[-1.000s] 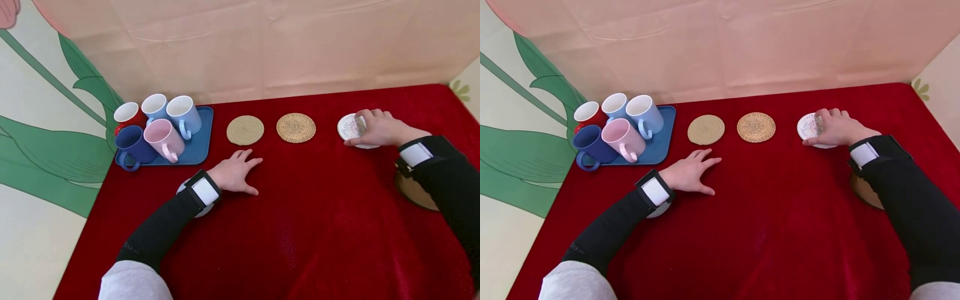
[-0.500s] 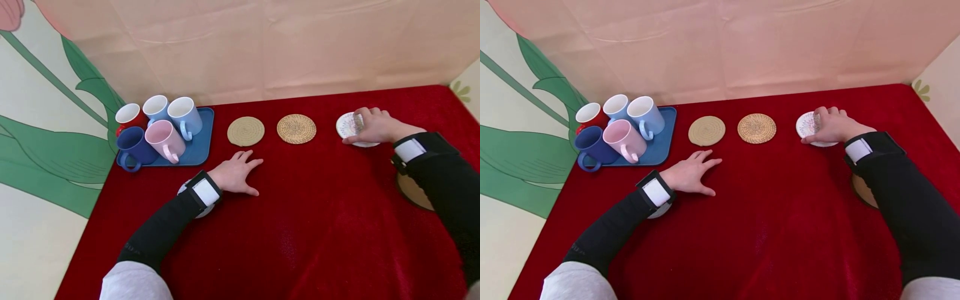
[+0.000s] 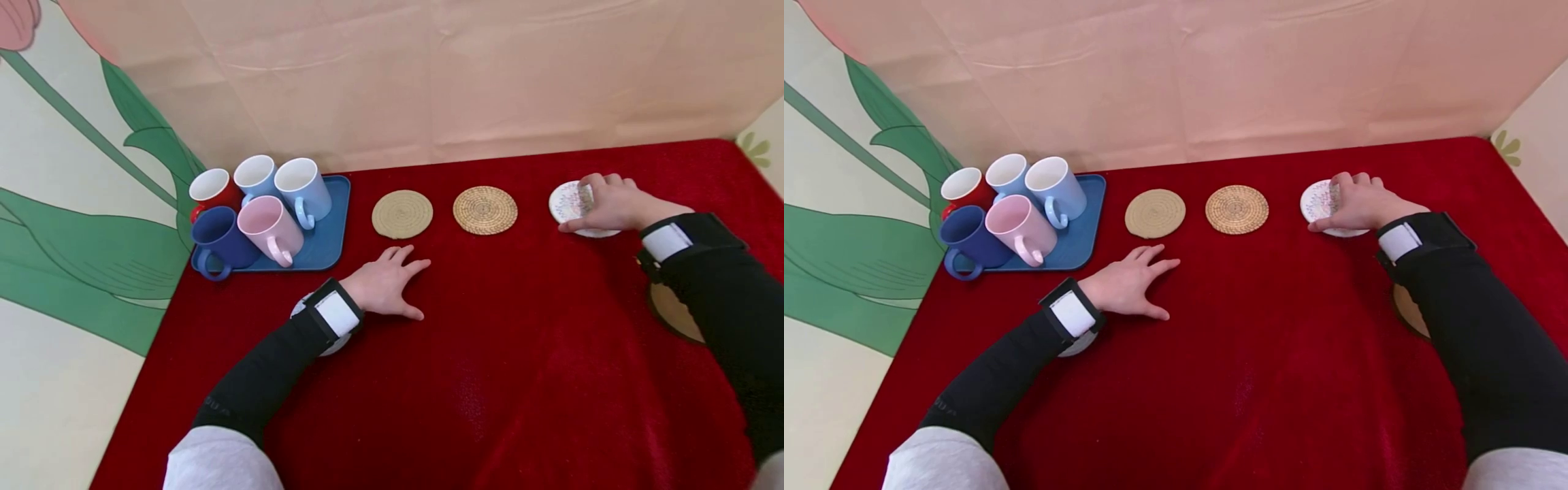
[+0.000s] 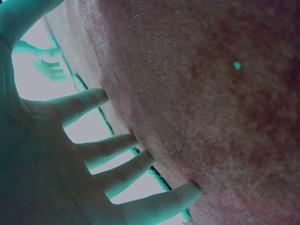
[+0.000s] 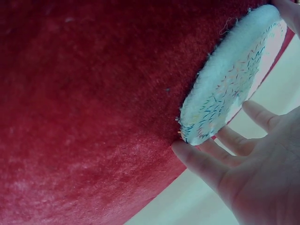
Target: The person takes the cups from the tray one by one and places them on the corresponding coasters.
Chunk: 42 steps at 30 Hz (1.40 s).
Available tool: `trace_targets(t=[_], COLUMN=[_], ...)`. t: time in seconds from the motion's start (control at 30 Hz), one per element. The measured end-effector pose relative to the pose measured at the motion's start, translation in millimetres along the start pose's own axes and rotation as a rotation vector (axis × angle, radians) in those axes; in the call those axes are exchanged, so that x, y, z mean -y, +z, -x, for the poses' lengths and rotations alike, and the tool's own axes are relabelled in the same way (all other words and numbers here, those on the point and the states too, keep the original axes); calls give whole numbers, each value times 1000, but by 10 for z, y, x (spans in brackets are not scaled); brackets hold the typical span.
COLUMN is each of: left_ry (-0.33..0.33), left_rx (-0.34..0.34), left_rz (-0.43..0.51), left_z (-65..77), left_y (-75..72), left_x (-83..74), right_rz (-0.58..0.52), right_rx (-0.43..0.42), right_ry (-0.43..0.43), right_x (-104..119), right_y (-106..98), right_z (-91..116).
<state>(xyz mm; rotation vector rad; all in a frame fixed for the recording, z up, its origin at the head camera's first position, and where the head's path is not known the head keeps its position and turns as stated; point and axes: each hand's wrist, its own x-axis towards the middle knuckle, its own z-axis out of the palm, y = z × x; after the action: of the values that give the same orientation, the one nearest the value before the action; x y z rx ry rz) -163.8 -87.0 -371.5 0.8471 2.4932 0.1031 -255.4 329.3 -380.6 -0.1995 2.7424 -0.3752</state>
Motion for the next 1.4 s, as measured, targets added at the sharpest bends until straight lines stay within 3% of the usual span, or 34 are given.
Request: trace_targets(t=[0.3, 0.5, 0.67, 0.93, 1.13, 1.23, 1.4], left_ry=[-2, -7, -8, 8, 25, 33, 14], left_rx=[4, 5, 4, -11, -89, -142, -201], left_rz=[-1, 6, 7, -8, 21, 43, 68], left_z=[-11, -4, 5, 39, 245, 426, 781], left_y=[3, 7, 11, 20, 20, 23, 94], left_x=[1, -1, 0, 24, 114, 187, 353], right_rz=[-19, 81, 163, 159, 164, 174, 184], right_rx=[18, -45, -131, -151, -178, -183, -123], right_ry=[-5, -118, -248, -376, -468, -486, -459], right_x=[7, 120, 293, 511, 577, 581, 568], right_y=[33, 64, 165, 479, 710, 769, 800], right_z=[16, 131, 357, 861, 1179, 1272, 1344])
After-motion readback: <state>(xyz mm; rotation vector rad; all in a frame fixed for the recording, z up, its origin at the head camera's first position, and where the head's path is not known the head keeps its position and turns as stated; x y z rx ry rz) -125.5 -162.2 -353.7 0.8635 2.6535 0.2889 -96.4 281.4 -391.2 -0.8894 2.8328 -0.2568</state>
